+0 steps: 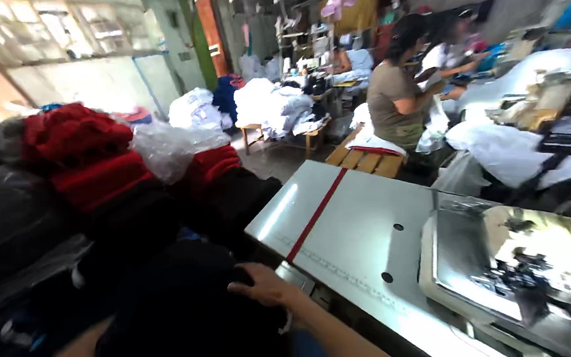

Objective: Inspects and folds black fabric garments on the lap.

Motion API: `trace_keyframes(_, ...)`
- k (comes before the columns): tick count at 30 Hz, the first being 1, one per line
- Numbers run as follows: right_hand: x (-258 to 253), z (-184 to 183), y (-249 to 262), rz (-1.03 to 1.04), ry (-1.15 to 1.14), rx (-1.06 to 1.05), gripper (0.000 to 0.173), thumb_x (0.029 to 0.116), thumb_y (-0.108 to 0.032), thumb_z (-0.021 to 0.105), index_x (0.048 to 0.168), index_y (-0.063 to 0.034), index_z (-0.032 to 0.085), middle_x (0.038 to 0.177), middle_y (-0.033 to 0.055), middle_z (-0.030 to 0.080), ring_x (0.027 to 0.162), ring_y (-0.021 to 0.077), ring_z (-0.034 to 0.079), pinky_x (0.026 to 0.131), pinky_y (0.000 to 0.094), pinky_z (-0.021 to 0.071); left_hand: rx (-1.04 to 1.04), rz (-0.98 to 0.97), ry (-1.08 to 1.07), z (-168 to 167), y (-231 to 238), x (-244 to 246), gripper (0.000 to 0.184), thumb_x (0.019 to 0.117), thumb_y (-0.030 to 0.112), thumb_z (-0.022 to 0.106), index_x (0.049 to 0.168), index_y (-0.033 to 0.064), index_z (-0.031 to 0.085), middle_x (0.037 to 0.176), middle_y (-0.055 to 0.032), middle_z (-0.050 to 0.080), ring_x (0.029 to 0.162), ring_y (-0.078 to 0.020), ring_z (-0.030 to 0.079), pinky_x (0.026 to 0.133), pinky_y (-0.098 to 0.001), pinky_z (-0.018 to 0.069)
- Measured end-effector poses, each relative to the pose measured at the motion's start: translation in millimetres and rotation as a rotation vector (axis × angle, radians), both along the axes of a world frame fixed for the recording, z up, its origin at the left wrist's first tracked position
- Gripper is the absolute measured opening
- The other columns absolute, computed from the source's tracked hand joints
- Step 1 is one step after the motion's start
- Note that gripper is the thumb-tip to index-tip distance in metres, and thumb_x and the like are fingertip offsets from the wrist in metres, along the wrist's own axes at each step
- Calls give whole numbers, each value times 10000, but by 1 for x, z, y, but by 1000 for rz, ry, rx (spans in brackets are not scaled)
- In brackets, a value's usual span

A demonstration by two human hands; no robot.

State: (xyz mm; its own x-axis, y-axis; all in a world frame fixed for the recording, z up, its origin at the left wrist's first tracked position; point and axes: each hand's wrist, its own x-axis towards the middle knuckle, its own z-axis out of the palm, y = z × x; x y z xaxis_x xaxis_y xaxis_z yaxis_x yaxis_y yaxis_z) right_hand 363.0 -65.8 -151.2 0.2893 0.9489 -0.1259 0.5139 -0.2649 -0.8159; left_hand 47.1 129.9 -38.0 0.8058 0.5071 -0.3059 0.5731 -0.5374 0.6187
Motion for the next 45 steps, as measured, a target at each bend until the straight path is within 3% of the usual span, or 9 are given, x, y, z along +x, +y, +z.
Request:
trace_keyframes(4,-9,-17,-4,-6,105,235,1200,708,-723,779,1635,-142,287,1592,161,430,1474,286,409,1207,519,361,89,-39,69,26,68,20,510,851,112,800,1324,48,619,1218,-162,676,1134,-273,640,998,-532,511)
trace_keyframes(10,-44,-11,19,-174,-372,224,1637,404,-944,742,1663,-102,124,1526,219,470,1334,382,527,1054,585,479,140,-103,86,26,134,50,413,815,85,831,1203,51,692,1092,-137,719,1034,-276,677,933,-530,534)
trace_keyframes(16,-6,34,82,-132,-379,7,1301,626,-406,932,1644,-141,167,1228,229,676,1063,423,690,881,638,558,85,22,86,28,149,36,334,811,79,836,1124,71,720,1012,-95,734,953,-236,693,876,-496,552)
trace_keyframes(22,18,44,110,424,-323,-281,705,637,-270,950,1244,-73,650,1090,183,707,1040,383,675,894,663,529,-137,316,109,-47,19,-62,630,733,175,905,1287,47,635,1147,-123,713,1079,-241,681,971,-495,548)
trace_keyframes(26,11,-7,93,500,-268,-210,907,659,-318,920,1433,-47,531,1316,190,636,1216,357,620,1032,596,494,-175,461,-5,-118,-48,-95,1037,671,240,948,1510,-11,392,1271,-237,665,1207,-351,651,1059,-569,508)
trace_keyframes(31,15,14,121,562,-335,-276,751,695,-262,900,1347,-87,572,1101,202,702,1036,404,681,876,657,533,0,418,-92,-117,-16,-94,1002,642,209,946,1490,10,449,1318,-191,655,1241,-289,634,1090,-506,497)
trace_keyframes(37,9,162,200,254,-675,275,657,760,-198,853,1349,-91,580,1139,203,697,1065,419,676,859,668,539,740,531,-68,72,100,-67,842,736,79,857,1484,150,478,1226,-274,656,1110,-501,635,869,-737,489)
trace_keyframes(41,5,260,213,161,-741,590,612,767,-209,840,1309,-72,591,1065,212,704,988,432,689,803,690,532,974,490,-267,181,92,-67,876,759,-45,816,1522,41,395,1361,-307,569,1249,-501,565,1011,-711,442)
trace_keyframes(45,0,323,171,204,-826,783,580,787,-432,779,1223,-95,602,1029,148,698,973,343,694,786,638,544,1326,511,-232,224,91,-109,844,807,368,792,1505,136,378,1251,-225,632,1116,-427,653,876,-675,526)
